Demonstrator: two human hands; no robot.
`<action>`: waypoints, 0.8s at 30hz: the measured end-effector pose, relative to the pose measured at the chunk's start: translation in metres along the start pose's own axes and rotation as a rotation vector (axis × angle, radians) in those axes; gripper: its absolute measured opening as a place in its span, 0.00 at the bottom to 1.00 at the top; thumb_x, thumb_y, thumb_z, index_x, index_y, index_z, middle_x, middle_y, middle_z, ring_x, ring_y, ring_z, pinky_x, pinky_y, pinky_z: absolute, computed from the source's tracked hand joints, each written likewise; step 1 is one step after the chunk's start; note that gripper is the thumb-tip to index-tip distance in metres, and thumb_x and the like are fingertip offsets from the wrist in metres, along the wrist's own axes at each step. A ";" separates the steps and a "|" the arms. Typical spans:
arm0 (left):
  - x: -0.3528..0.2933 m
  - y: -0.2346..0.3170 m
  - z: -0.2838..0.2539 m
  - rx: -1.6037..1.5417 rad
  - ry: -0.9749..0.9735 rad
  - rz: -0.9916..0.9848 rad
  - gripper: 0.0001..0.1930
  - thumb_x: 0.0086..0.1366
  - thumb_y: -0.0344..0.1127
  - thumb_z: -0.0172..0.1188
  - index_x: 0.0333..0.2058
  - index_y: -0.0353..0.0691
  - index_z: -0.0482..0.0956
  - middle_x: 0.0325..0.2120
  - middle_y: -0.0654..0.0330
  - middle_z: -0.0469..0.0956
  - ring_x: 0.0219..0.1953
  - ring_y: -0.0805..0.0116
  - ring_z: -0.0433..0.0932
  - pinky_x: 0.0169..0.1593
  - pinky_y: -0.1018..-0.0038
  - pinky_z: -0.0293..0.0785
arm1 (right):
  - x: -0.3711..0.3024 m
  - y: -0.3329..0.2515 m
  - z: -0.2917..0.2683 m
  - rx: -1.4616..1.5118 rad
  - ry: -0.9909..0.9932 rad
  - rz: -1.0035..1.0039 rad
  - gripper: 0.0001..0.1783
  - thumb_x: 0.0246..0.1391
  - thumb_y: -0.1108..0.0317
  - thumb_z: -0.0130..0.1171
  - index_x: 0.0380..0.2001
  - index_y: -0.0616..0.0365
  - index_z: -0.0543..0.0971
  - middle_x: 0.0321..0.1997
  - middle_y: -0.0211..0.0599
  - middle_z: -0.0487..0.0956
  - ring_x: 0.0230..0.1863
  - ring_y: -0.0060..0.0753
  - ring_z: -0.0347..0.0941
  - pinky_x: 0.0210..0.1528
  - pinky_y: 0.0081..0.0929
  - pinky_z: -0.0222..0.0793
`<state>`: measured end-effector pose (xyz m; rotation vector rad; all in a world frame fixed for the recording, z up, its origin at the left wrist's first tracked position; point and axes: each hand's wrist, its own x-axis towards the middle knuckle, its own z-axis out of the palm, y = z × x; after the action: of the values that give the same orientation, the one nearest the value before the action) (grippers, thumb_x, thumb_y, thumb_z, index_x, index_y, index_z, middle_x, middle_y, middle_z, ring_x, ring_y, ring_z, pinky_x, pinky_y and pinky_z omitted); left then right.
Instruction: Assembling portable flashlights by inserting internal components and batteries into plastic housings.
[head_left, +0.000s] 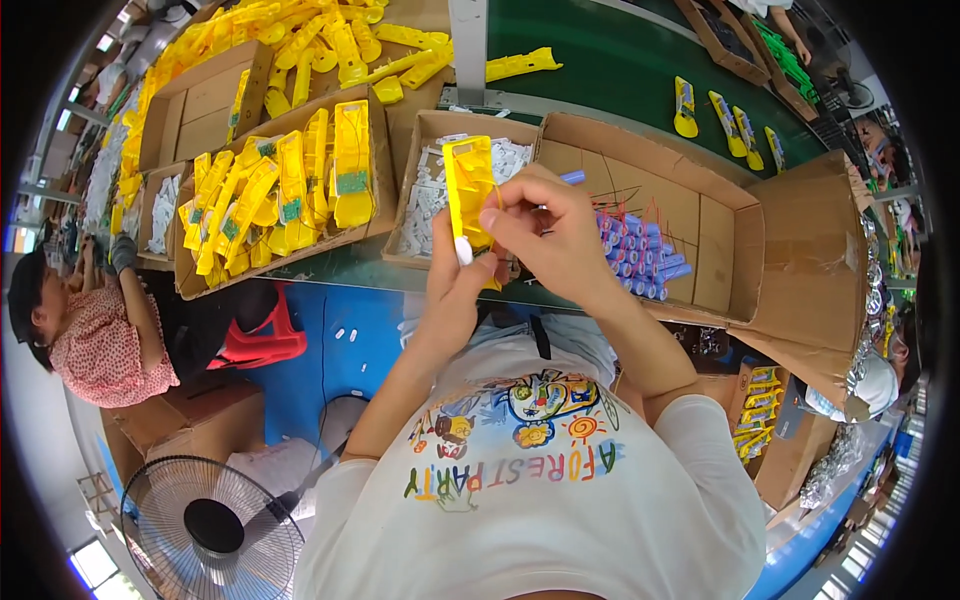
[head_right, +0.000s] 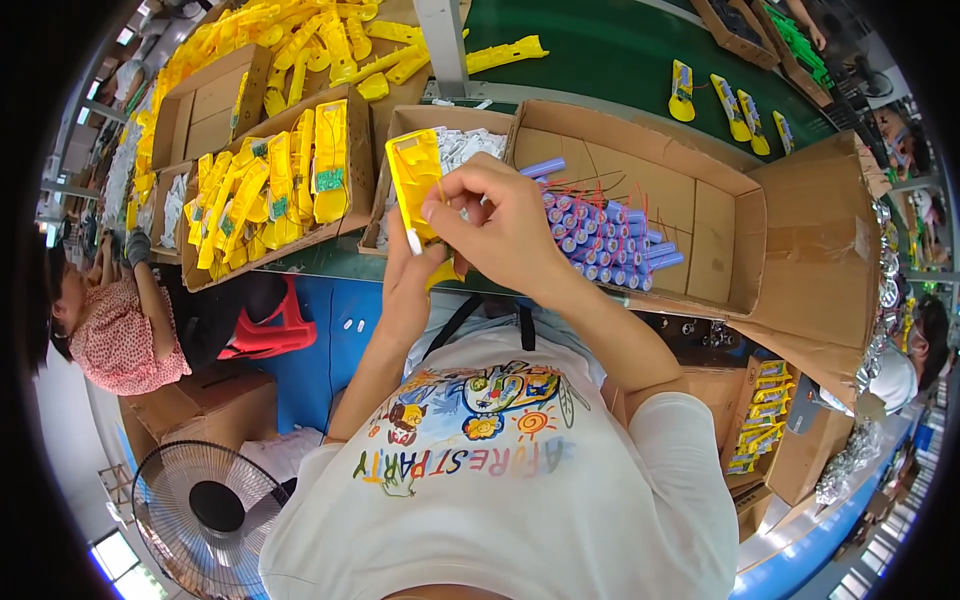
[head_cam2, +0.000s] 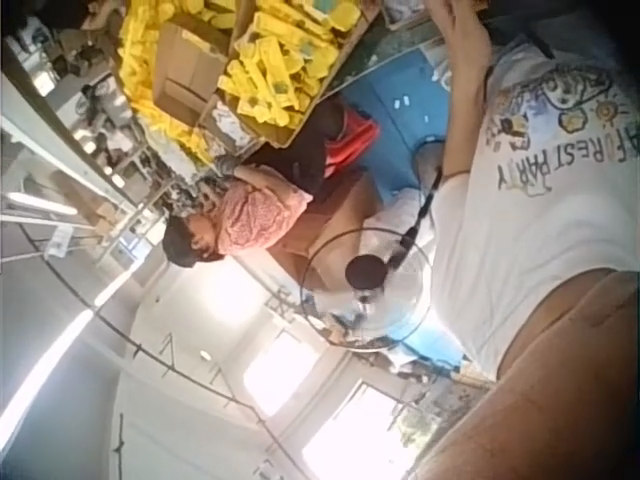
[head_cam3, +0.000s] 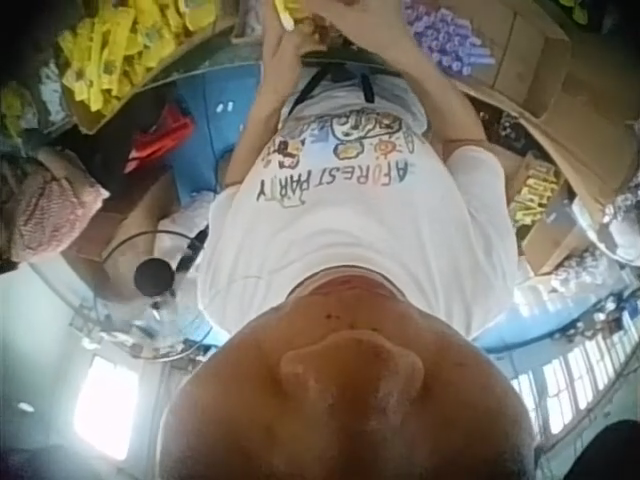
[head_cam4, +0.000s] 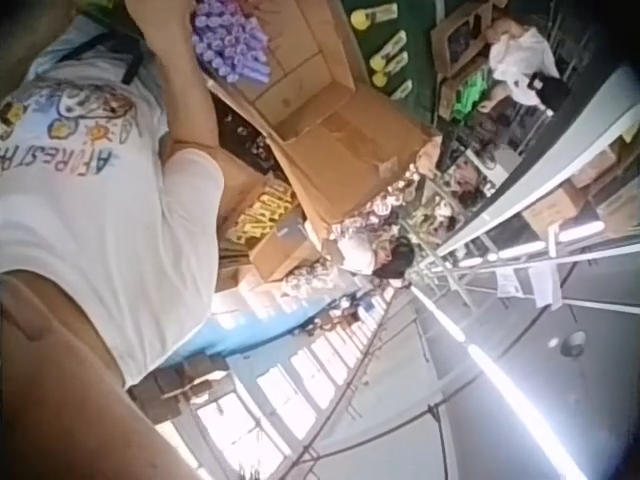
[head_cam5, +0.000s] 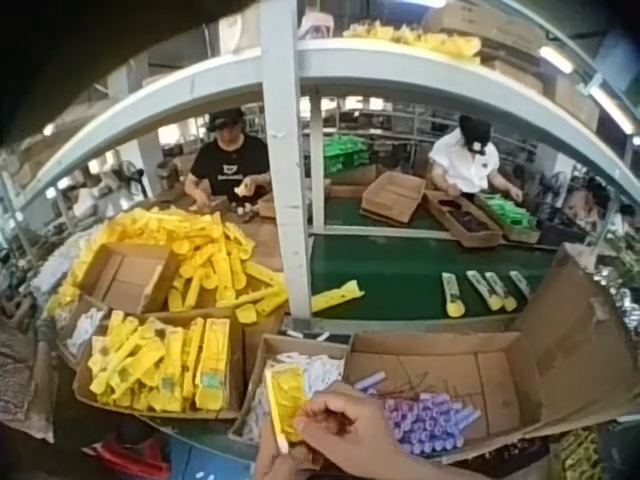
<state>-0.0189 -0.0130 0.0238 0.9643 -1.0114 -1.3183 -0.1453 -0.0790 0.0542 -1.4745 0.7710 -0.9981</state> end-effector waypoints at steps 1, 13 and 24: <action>-0.002 0.003 0.002 -0.103 0.011 -0.026 0.22 0.63 0.26 0.44 0.56 0.41 0.55 0.40 0.59 0.68 0.37 0.73 0.71 0.40 0.75 0.70 | -0.005 -0.001 0.008 0.222 0.121 0.095 0.04 0.46 0.75 0.63 0.25 0.60 0.76 0.28 0.27 0.68 0.17 0.13 0.60 0.20 0.12 0.54; 0.001 -0.011 0.005 -0.152 0.099 -0.126 0.20 0.69 0.32 0.43 0.58 0.39 0.55 0.44 0.57 0.70 0.43 0.71 0.73 0.45 0.76 0.72 | -0.030 0.006 -0.006 -0.544 -0.021 -0.294 0.07 0.42 0.79 0.62 0.24 0.60 0.74 0.26 0.32 0.66 0.17 0.20 0.62 0.17 0.17 0.56; -0.013 -0.011 -0.001 -0.013 -0.356 -0.397 0.17 0.67 0.30 0.49 0.50 0.34 0.56 0.32 0.57 0.73 0.33 0.73 0.76 0.36 0.75 0.76 | 0.009 -0.014 -0.055 -0.379 -0.473 0.289 0.14 0.61 0.62 0.51 0.26 0.59 0.74 0.26 0.29 0.76 0.26 0.18 0.70 0.30 0.18 0.65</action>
<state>-0.0212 -0.0002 0.0126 0.9723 -1.1101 -1.8742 -0.1918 -0.1087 0.0699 -1.7707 0.8185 -0.2696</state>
